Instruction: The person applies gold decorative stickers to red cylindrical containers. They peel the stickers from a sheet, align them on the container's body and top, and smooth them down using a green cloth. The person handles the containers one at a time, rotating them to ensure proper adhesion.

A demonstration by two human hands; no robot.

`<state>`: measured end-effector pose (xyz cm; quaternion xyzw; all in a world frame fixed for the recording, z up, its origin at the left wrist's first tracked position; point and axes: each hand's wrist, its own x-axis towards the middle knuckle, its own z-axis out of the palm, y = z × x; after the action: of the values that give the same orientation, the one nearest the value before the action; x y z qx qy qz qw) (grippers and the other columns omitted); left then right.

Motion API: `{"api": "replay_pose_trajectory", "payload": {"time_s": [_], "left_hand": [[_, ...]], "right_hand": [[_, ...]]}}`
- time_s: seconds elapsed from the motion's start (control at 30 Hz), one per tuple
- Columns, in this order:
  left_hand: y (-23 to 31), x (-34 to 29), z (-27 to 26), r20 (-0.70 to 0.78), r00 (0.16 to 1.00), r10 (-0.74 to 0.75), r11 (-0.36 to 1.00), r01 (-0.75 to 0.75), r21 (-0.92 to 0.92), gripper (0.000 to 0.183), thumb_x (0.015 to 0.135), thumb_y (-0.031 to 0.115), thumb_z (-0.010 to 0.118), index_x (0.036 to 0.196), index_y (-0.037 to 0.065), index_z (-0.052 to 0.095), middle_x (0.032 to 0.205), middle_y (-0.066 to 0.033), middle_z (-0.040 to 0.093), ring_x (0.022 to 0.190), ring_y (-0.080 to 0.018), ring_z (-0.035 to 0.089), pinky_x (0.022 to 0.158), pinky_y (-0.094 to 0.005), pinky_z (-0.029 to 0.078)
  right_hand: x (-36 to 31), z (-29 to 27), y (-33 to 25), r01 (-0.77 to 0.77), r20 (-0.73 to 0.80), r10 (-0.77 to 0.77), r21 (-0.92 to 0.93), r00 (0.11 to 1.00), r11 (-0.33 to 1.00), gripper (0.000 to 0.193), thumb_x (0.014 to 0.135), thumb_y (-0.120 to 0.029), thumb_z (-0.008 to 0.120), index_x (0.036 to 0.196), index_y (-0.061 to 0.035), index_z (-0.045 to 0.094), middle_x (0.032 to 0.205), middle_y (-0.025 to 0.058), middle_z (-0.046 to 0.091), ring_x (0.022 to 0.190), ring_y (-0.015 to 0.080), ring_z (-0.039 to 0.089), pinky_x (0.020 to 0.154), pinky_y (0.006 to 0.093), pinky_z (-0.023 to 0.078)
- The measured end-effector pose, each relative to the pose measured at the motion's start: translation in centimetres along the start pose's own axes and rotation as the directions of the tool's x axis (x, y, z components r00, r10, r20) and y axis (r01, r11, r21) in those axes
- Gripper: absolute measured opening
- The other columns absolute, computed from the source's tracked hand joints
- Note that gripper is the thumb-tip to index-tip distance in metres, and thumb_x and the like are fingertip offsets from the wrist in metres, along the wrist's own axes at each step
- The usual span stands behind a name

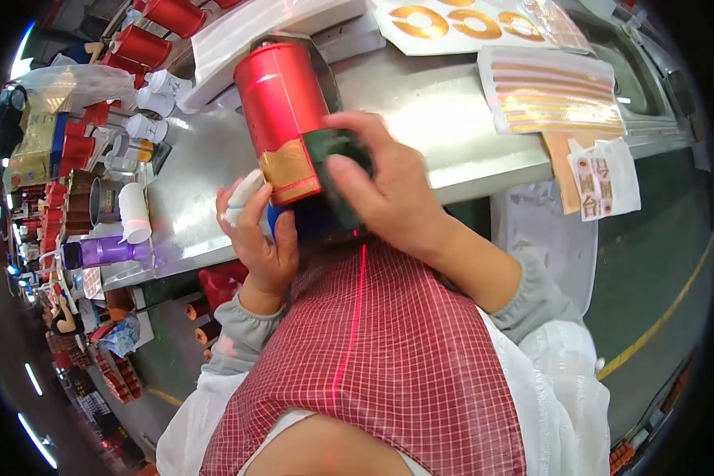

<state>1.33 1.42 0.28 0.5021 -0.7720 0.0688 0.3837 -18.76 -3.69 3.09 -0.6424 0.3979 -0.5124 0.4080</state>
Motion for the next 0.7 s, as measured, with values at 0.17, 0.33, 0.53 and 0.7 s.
{"api": "replay_pose_trajectory", "payload": {"time_s": [0.17, 0.33, 0.53, 0.7], "left_hand": [[0.7, 2.0, 1.4, -0.003, 0.996, -0.093, 0.989, 0.092, -0.112, 0.064, 0.085, 0.027, 0.069, 0.136, -0.003, 0.044, 0.131, -0.0282, 0.050, 0.123, -0.0454, 0.047, 0.107, -0.0531, 0.031], [0.8, -0.1, 2.0, 0.133, 0.871, -0.473, 0.749, 0.477, -0.461, 0.073, 0.088, 0.041, 0.063, 0.137, -0.008, 0.039, 0.134, -0.0286, 0.048, 0.122, -0.0439, 0.050, 0.102, -0.0488, 0.039], [0.8, 1.9, 1.1, 0.010, 0.997, -0.079, 0.997, 0.079, 0.020, 0.068, 0.092, 0.038, 0.059, 0.139, -0.007, 0.039, 0.136, -0.0247, 0.049, 0.119, -0.0366, 0.055, 0.097, -0.0384, 0.044], [-0.2, -0.4, 2.0, 0.052, 0.954, -0.295, 0.901, 0.296, -0.318, 0.059, 0.096, 0.030, 0.056, 0.139, -0.007, 0.038, 0.137, -0.0230, 0.049, 0.123, -0.0326, 0.052, 0.102, -0.0383, 0.040]], "right_hand": [[0.1, 0.7, -1.6, 0.051, 0.024, -0.051, 0.005, 0.998, 0.999, 0.034, 0.088, -0.010, 0.059, 0.121, -0.0032, 0.052, 0.097, 0.0116, 0.064, 0.085, 0.0184, 0.063, 0.078, 0.0310, 0.050], [-0.6, 0.5, -0.1, -0.034, 0.008, 0.033, 0.070, 0.999, 0.997, 0.035, 0.088, -0.009, 0.060, 0.121, -0.0027, 0.052, 0.103, 0.0112, 0.062, 0.089, 0.0170, 0.061, 0.081, 0.0294, 0.048], [-0.7, 0.3, 0.0, -0.051, 0.025, 0.050, 0.040, 0.998, 0.998, 0.035, 0.088, -0.009, 0.061, 0.122, -0.0022, 0.051, 0.105, 0.0109, 0.061, 0.092, 0.0165, 0.060, 0.083, 0.0290, 0.048], [-0.7, 0.1, 0.4, -0.146, 0.057, 0.138, 0.171, 0.989, 0.974, 0.035, 0.089, -0.010, 0.061, 0.122, -0.0020, 0.051, 0.111, 0.0092, 0.059, 0.098, 0.0150, 0.057, 0.087, 0.0286, 0.046]]}}
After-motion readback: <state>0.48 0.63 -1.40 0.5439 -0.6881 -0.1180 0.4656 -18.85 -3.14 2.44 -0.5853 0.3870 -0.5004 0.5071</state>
